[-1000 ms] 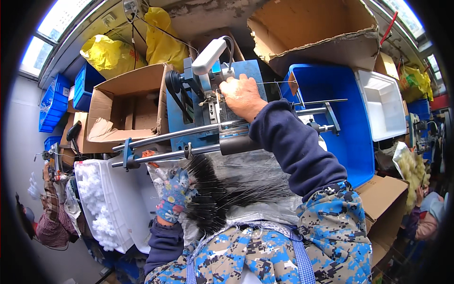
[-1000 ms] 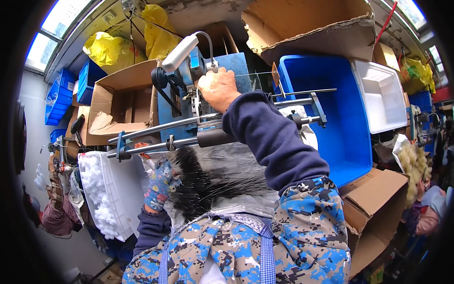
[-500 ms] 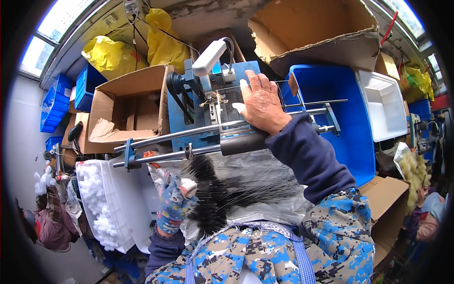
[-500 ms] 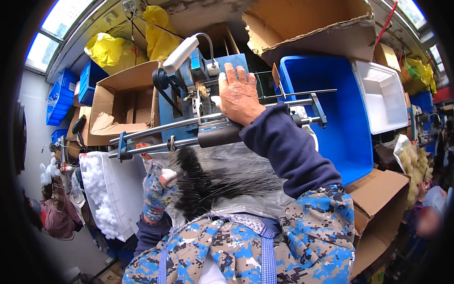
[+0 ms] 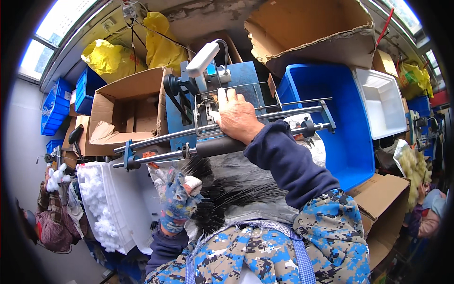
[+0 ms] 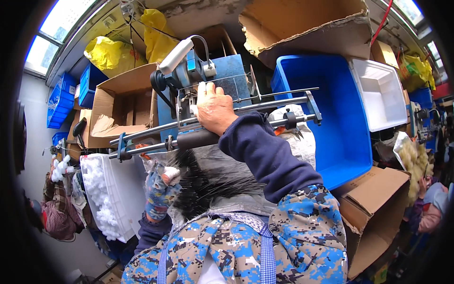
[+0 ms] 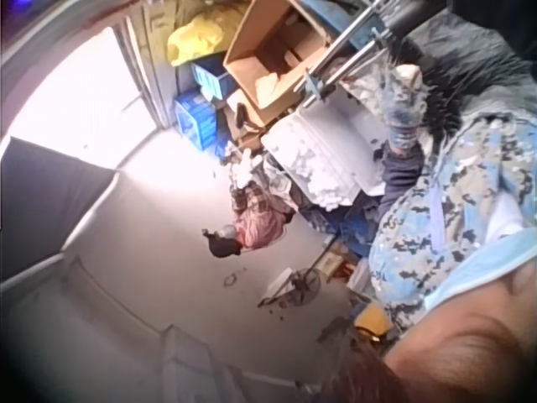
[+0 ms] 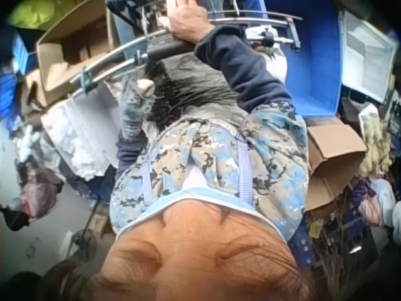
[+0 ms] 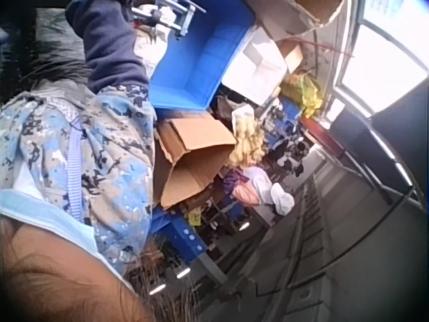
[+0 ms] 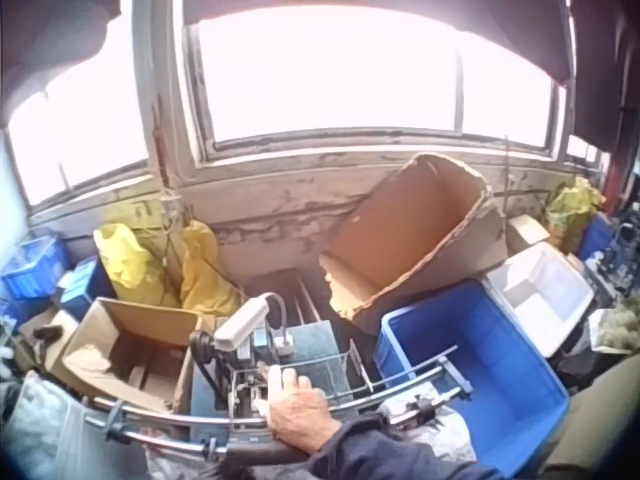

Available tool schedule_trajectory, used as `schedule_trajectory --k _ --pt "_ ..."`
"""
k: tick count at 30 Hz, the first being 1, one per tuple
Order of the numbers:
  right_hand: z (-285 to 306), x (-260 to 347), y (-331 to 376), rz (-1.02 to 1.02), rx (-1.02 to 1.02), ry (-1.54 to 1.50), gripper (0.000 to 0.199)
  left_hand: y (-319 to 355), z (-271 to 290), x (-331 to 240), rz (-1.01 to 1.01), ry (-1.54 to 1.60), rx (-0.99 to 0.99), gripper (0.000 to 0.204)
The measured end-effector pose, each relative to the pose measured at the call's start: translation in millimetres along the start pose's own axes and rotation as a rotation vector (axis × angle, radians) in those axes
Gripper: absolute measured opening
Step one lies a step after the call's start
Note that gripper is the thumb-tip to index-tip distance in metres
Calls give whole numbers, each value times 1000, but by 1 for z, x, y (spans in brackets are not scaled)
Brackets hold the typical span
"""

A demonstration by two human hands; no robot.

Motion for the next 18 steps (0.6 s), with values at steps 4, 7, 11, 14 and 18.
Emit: schedule_trajectory --k 4,7,11,14,18 --pt "-5 20 -5 65 -52 -37 62 -4 -5 -3 -4 44 34 31" --pt "-1 -2 1 106 27 14 64 -3 -4 9 111 82 52 29" --pt "20 -30 7 65 122 107 43 13 -6 26 178 133 89 32" --pt "51 -43 -4 123 -105 213 35 13 -5 23 111 75 30 34" --pt "49 -67 -21 116 -72 351 14 17 -28 45 517 468 95 28"
Point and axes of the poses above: each hand's wrist, its own y-axis away from the middle knuckle, its own z-axis out of the back of the hand, x = y × z, the point moved 9 cm from there along -y, towards the middle knuckle, and after that the axes turned 4 degrees about -x, right-handed, at the moved point
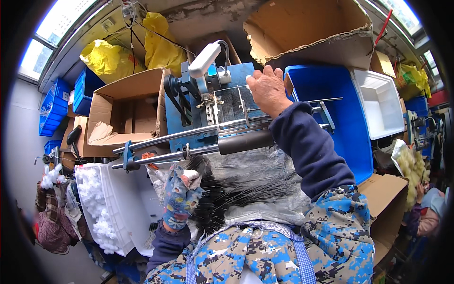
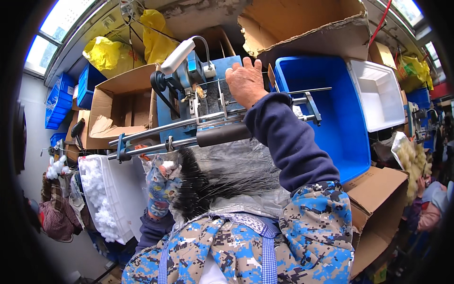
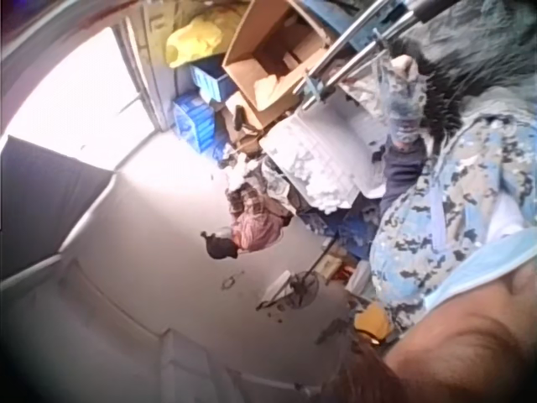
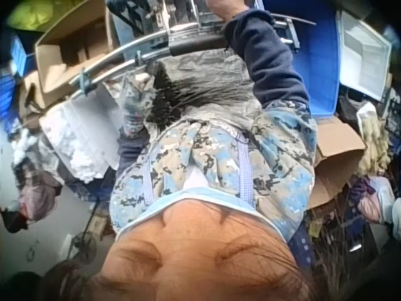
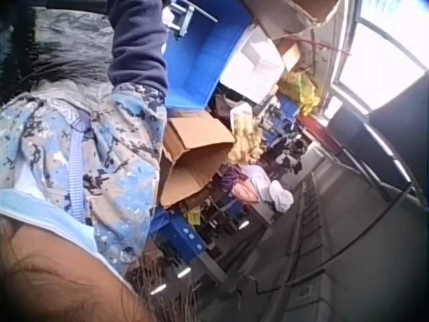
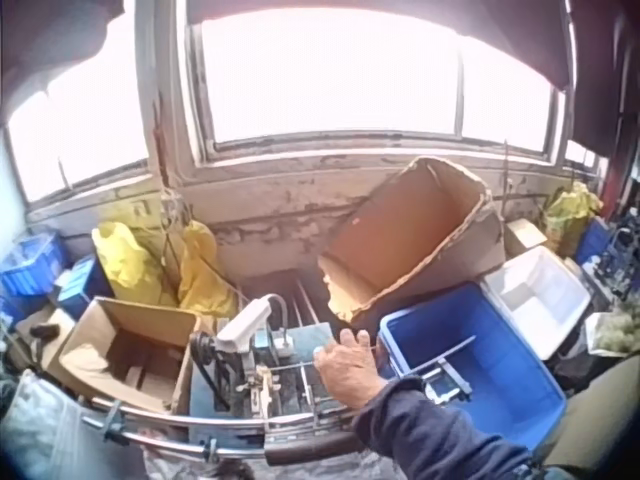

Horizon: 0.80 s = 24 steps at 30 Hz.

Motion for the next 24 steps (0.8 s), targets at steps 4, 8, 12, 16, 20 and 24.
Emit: schedule_trajectory --k 4,8,12,16,20,24 --pt "16 8 15 115 125 -58 8 12 42 -6 -121 -376 -311 8" --pt "70 42 85 192 235 -435 6 17 60 12 165 288 -427 9" --pt "84 112 98 170 -47 -1241 37 -6 -10 -37 -105 1 -21 20" --pt "79 119 88 -217 191 -2154 18 -1 -30 -53 -212 37 117 29" --pt "96 40 50 -371 53 -1839 19 7 -6 -17 -399 -505 168 34" --pt "52 47 0 45 -163 -557 13 18 1 63 -8 -652 287 29"
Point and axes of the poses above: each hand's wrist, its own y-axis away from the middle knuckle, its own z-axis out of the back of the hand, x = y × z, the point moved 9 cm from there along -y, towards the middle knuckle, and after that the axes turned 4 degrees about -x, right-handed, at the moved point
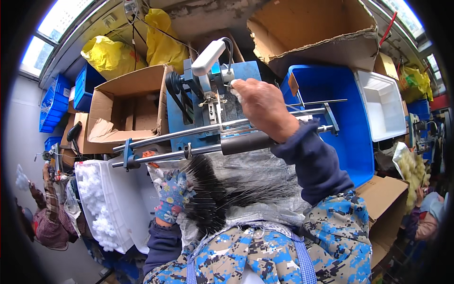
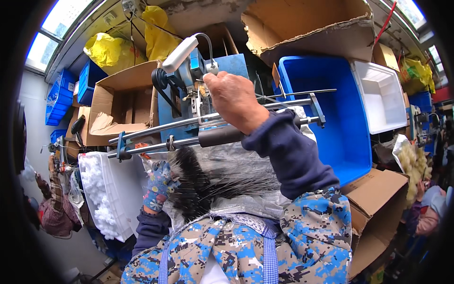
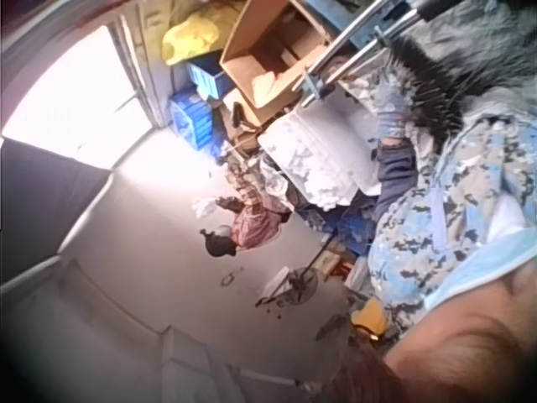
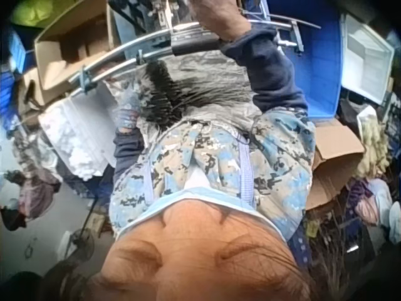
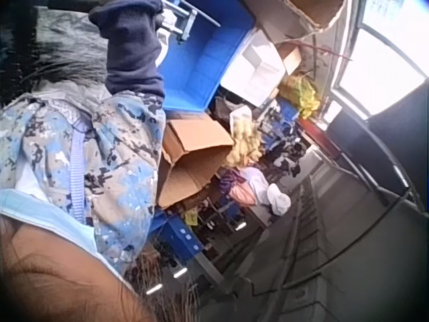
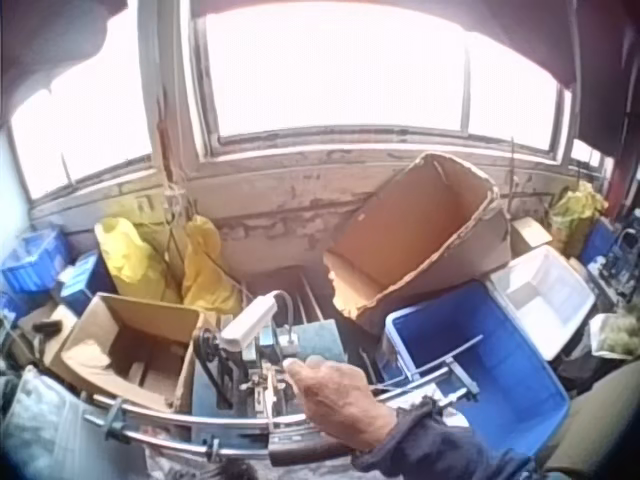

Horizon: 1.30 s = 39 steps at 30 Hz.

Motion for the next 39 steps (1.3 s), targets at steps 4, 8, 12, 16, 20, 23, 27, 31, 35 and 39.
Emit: schedule_trajectory --k 4,8,12,16,20,23,27,31,35,39 --pt "-62 -27 -8 -14 148 371 10 -4 0 -11 -181 -192 -52 36" --pt "-78 -35 -7 -58 220 353 11 0 3 -10 -254 -140 -135 38" --pt "-79 -29 -7 -14 255 353 11 4 -2 12 -80 91 -88 31" --pt "-82 -33 -7 -20 293 374 12 -6 37 -33 -214 147 -211 27" --pt "-83 -32 -8 -36 315 376 12 -9 58 -64 -318 252 -347 28" --pt "-87 -31 -9 -17 317 359 11 -9 62 -78 -347 286 -354 31" --pt "-80 -33 -6 -56 265 365 9 -7 60 -82 -343 272 -332 32" --pt "-84 -30 -7 -17 282 359 10 -3 53 -76 -347 282 -356 32" --pt "-86 -31 -6 -15 273 342 10 -4 52 -79 -364 269 -356 33" --pt "-92 -42 -7 -69 284 278 13 -6 48 -78 -293 328 -284 25"
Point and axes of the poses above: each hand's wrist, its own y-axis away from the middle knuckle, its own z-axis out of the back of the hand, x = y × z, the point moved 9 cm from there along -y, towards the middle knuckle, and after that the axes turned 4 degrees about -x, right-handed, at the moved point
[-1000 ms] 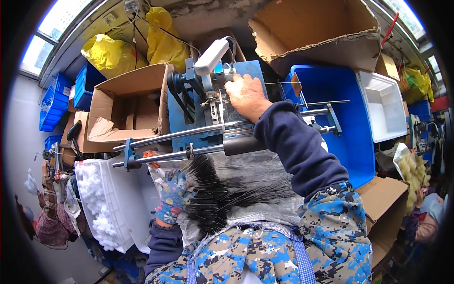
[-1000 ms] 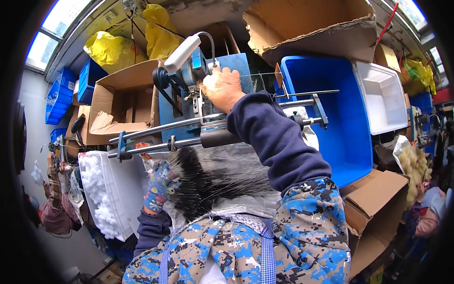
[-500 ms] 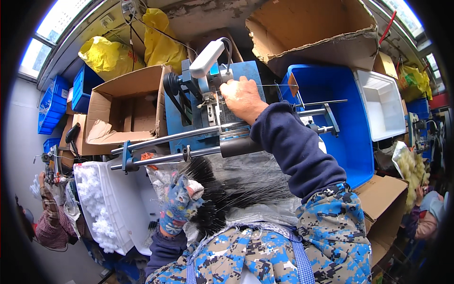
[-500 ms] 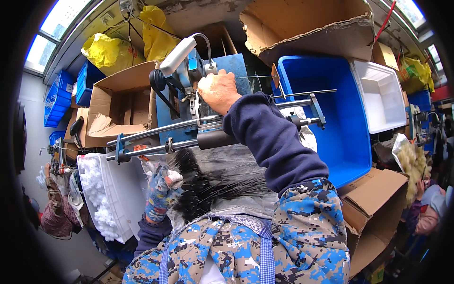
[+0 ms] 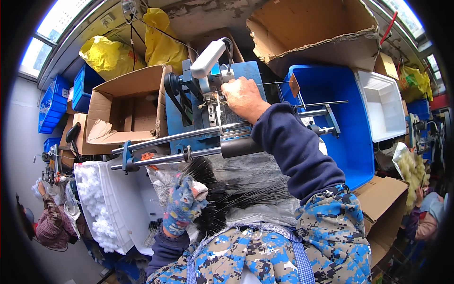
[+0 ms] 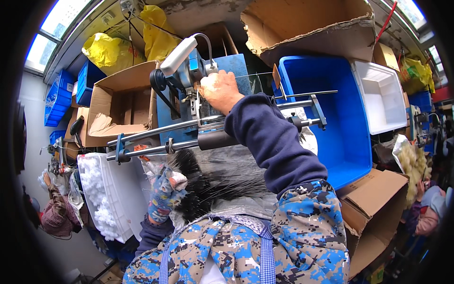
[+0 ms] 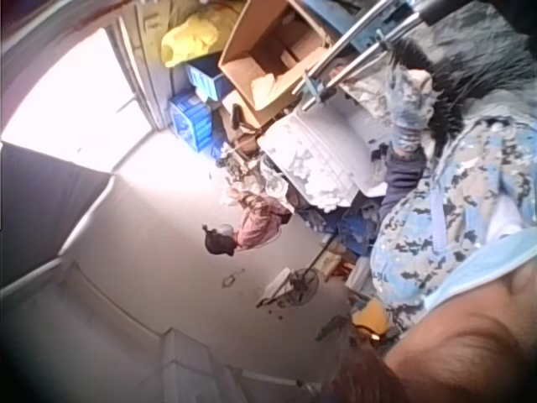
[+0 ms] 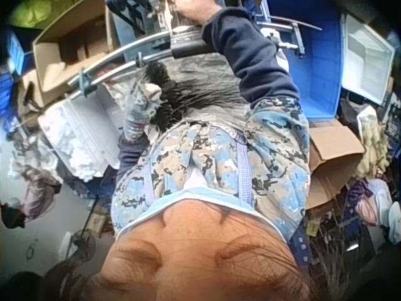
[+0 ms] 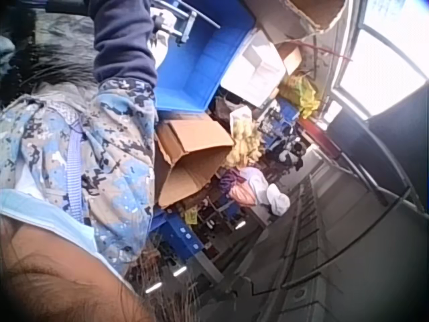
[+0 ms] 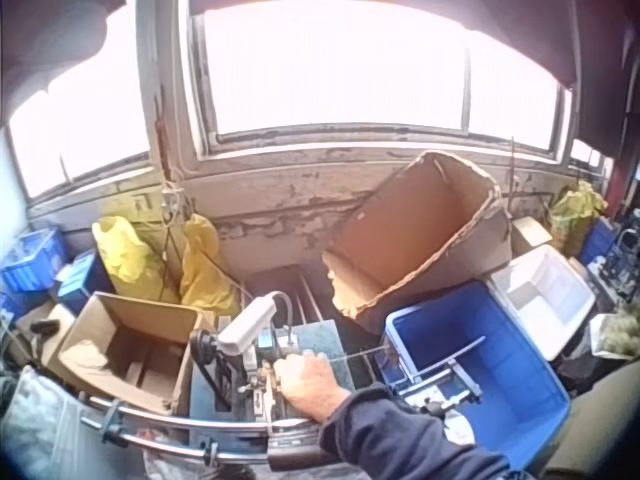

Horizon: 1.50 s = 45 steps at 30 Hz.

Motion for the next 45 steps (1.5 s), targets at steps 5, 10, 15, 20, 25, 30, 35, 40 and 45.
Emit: schedule_trajectory --k 5,10,15,20,25,30,35,40,45 --pt "10 -12 8 -75 -83 50 23 -3 6 -13 -92 -124 -18 25" --pt "36 -14 51 -67 -128 20 54 3 11 5 -33 0 -110 26" --pt "30 -11 56 -176 120 5 56 -24 -3 -28 -188 5 -35 23" --pt "15 1 50 -160 62 -28 59 -9 7 -14 -114 8 -132 22" --pt "11 40 35 -102 -68 -109 64 3 5 -3 -11 -56 -74 34" --pt "10 37 36 -36 -51 -92 65 -5 13 -14 -62 -78 -97 31" --pt "31 -1 51 -23 66 -3 47 5 21 4 0 -94 -158 23" --pt "75 -34 37 -67 -217 261 24 -3 15 3 72 3 -151 20" --pt "47 -48 39 16 75 318 10 -6 31 2 245 47 -230 13"
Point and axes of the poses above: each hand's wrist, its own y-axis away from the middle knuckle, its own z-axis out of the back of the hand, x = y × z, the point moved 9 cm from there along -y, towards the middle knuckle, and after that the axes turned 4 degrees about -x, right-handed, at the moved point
